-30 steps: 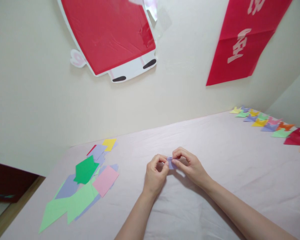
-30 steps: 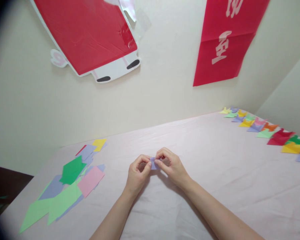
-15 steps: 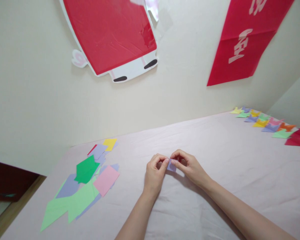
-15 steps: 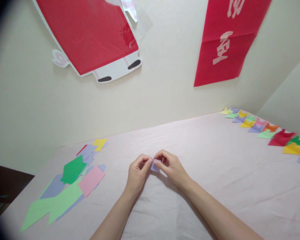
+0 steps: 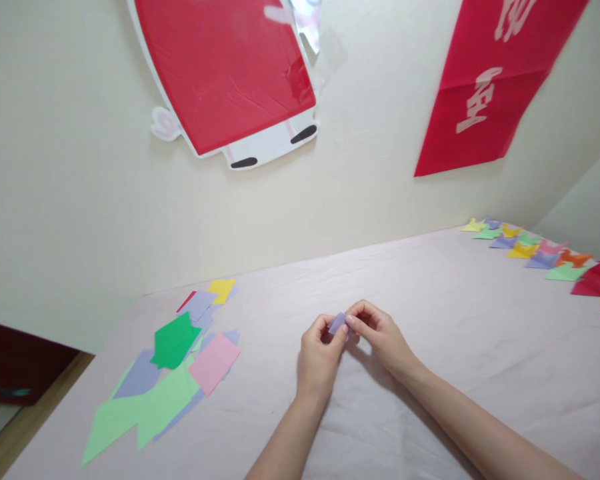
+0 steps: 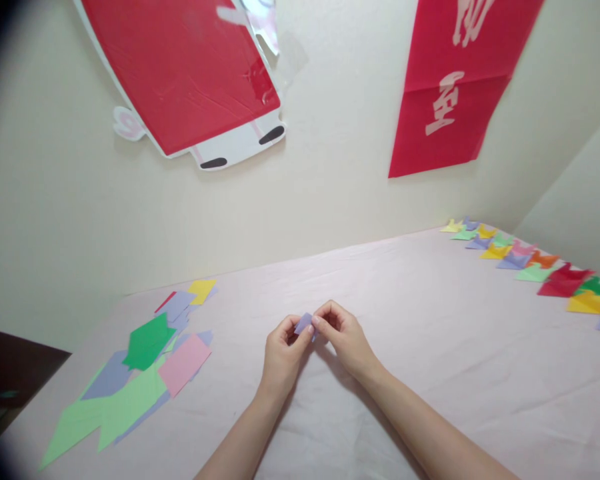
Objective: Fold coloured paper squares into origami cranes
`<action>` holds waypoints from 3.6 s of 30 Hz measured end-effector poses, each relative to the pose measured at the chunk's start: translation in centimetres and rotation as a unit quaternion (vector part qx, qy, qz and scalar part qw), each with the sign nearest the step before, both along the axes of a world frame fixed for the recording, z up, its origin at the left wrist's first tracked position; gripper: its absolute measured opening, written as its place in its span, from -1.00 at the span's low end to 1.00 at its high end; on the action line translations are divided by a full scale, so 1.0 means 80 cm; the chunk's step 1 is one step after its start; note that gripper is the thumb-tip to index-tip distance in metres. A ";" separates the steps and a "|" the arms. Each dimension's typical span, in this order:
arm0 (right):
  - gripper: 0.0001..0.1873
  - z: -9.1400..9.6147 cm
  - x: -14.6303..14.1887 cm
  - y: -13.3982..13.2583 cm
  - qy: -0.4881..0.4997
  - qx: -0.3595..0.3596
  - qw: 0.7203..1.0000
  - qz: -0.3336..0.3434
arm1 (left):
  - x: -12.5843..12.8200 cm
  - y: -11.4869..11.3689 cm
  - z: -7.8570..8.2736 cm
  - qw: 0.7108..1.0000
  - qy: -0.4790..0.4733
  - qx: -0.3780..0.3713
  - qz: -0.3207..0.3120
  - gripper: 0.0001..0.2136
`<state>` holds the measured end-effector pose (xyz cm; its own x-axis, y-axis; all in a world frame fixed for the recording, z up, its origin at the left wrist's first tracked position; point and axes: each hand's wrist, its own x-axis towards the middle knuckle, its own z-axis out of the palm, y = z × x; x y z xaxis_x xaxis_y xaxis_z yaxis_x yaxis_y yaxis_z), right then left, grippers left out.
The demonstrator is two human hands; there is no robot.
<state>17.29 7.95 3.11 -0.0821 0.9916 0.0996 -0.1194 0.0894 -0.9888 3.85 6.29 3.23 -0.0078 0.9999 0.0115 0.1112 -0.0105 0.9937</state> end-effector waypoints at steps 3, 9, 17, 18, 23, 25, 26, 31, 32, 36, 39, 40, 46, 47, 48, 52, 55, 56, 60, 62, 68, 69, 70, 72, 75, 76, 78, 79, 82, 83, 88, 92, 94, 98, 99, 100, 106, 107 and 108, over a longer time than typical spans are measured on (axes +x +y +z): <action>-0.68 -0.002 0.001 0.000 -0.007 0.002 1.000 0.010 | -0.003 0.001 -0.001 1.000 -0.003 0.007 -0.016 -0.88; -0.74 -0.003 0.003 0.000 -0.012 0.006 1.000 0.028 | -0.004 -0.001 0.002 0.997 0.067 0.020 -0.043 -0.87; -0.69 -0.002 0.002 0.003 0.039 -0.032 0.999 -0.011 | -0.001 -0.005 0.000 0.993 0.110 0.036 -0.033 -0.78; -0.68 -0.001 0.002 0.003 0.037 -0.031 0.999 -0.015 | -0.001 -0.005 0.000 0.992 0.117 0.038 -0.034 -0.77; -0.69 0.002 0.004 0.004 -0.014 -0.024 0.999 0.022 | -0.004 -0.005 0.001 0.978 0.196 0.061 -0.045 -0.80; -0.70 0.002 0.006 0.005 -0.023 -0.025 0.999 0.022 | -0.004 -0.004 0.002 0.972 0.220 0.067 -0.054 -0.81; -0.70 0.001 0.007 0.006 -0.018 -0.028 0.999 0.012 | -0.004 -0.004 0.002 0.970 0.228 0.068 -0.059 -0.80; -0.70 -0.008 0.019 0.017 0.020 -0.040 0.997 -0.056 | -0.005 -0.009 0.009 0.970 0.223 0.067 -0.073 -0.77; -0.70 -0.008 0.022 0.019 0.022 -0.041 0.997 -0.065 | -0.005 -0.010 0.011 0.974 0.210 0.061 -0.064 -0.76; -0.66 -0.003 0.022 0.020 0.007 -0.055 0.998 -0.044 | -0.004 -0.012 0.018 0.989 0.144 0.031 -0.016 -0.78; -0.66 0.003 0.014 0.012 -0.014 -0.058 0.998 0.013 | -0.001 -0.009 0.018 0.994 0.100 0.021 -0.038 -0.79; -0.66 0.004 0.012 0.009 -0.018 -0.053 0.998 0.030 | 0.000 -0.008 0.016 0.995 0.085 0.016 -0.047 -0.78; -0.68 -0.002 0.006 0.007 -0.026 -0.009 0.999 0.038 | -0.002 -0.005 0.003 0.997 0.075 -0.014 -0.003 -0.74; -0.67 -0.003 0.007 0.008 -0.028 -0.005 0.999 0.042 | -0.004 -0.007 0.004 0.996 0.083 -0.018 -0.007 -0.72; -0.67 -0.005 0.007 0.009 -0.034 -0.004 0.998 0.050 | -0.007 -0.010 0.006 0.995 0.095 -0.021 -0.008 -0.69; -0.78 -0.003 0.009 0.004 -0.141 0.023 0.986 0.089 | -0.027 -0.031 0.018 0.970 0.225 0.066 0.059 -0.78; -0.90 0.002 0.011 -0.004 -0.291 0.070 0.947 0.119 | -0.042 -0.049 0.024 0.925 0.316 0.206 -0.046 -0.79; -0.90 0.004 0.012 -0.006 -0.335 0.081 0.930 0.126 | -0.046 -0.053 0.025 0.908 0.334 0.230 -0.101 -0.74; -0.88 0.010 0.031 -0.002 -0.432 0.095 0.886 0.139 | -0.054 -0.060 0.023 0.862 0.391 0.241 -0.213 -0.67; -0.85 0.014 0.047 0.002 -0.409 0.123 0.889 0.162 | -0.055 -0.059 0.021 0.853 0.410 0.234 -0.222 -0.65; -0.83 0.025 0.067 -0.002 -0.371 0.156 0.884 0.236 | -0.058 -0.054 0.024 0.834 0.435 0.243 -0.238 -0.64; -0.83 0.025 0.066 -0.004 -0.376 0.159 0.882 0.237 | -0.059 -0.054 0.025 0.833 0.435 0.243 -0.240 -0.65; -0.84 0.025 0.064 -0.005 -0.380 0.162 0.879 0.238 | -0.060 -0.054 0.026 0.833 0.434 0.243 -0.243 -0.66; -0.85 0.024 0.062 -0.006 -0.386 0.169 0.875 0.239 | -0.061 -0.054 0.028 0.835 0.430 0.240 -0.246 -0.66; -0.86 0.020 0.063 -0.005 -0.385 0.178 0.873 0.241 | -0.062 -0.057 0.029 0.836 0.429 0.235 -0.249 -0.71; -0.86 0.018 0.064 -0.004 -0.384 0.180 0.873 0.242 | -0.061 -0.059 0.028 0.834 0.432 0.234 -0.250 -0.74; -0.86 0.016 0.065 -0.002 -0.384 0.185 0.871 0.242 | -0.060 -0.062 0.027 0.828 0.443 0.232 -0.252 -0.78; -0.85 0.015 0.065 -0.002 -0.385 0.189 0.870 0.244 | -0.059 -0.063 0.027 0.825 0.449 0.233 -0.251 -0.80; -0.86 0.015 0.064 -0.002 -0.386 0.197 0.864 0.255 | -0.058 -0.064 0.025 0.822 0.456 0.235 -0.249 -0.83; -0.86 0.015 0.063 -0.002 -0.385 0.197 0.863 0.259 | -0.059 -0.064 0.025 0.823 0.453 0.235 -0.250 -0.83; -0.80 0.020 0.062 -0.004 -0.388 0.195 0.864 0.257 | -0.064 -0.062 0.025 0.836 0.425 0.237 -0.254 -0.81; -0.80 0.019 0.057 -0.005 -0.394 0.192 0.866 0.241 | -0.067 -0.061 0.025 0.843 0.410 0.231 -0.261 -0.75; -0.82 0.017 0.052 -0.006 -0.396 0.187 0.870 0.226 | -0.068 -0.061 0.025 0.845 0.406 0.231 -0.261 -0.74; -0.86 0.014 0.043 -0.008 -0.411 0.167 0.875 0.193 | -0.067 -0.061 0.026 0.842 0.408 0.238 -0.261 -0.78; -0.87 0.013 0.041 -0.009 -0.416 0.164 0.875 0.187 | -0.067 -0.060 0.026 0.839 0.411 0.242 -0.261 -0.79; -0.87 0.013 0.040 -0.009 -0.421 0.160 0.874 0.183 | -0.067 -0.060 0.026 0.837 0.413 0.247 -0.261 -0.81; -0.87 0.007 0.035 -0.006 -0.437 0.146 0.872 0.163 | -0.066 -0.058 0.025 0.833 0.417 0.256 -0.258 -0.85; -0.88 0.007 0.035 -0.006 -0.439 0.146 0.872 0.161 | -0.066 -0.058 0.025 0.833 0.417 0.257 -0.258 -0.85; -0.88 0.007 0.033 -0.007 -0.440 0.146 0.871 0.159 | -0.066 -0.058 0.025 0.833 0.416 0.258 -0.258 -0.85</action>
<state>19.96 7.40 3.70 -0.5204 0.8477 0.1031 0.6097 0.4534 -0.6502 -1.47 1.66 5.20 0.6462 0.7285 0.2274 0.6082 -0.6715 0.4233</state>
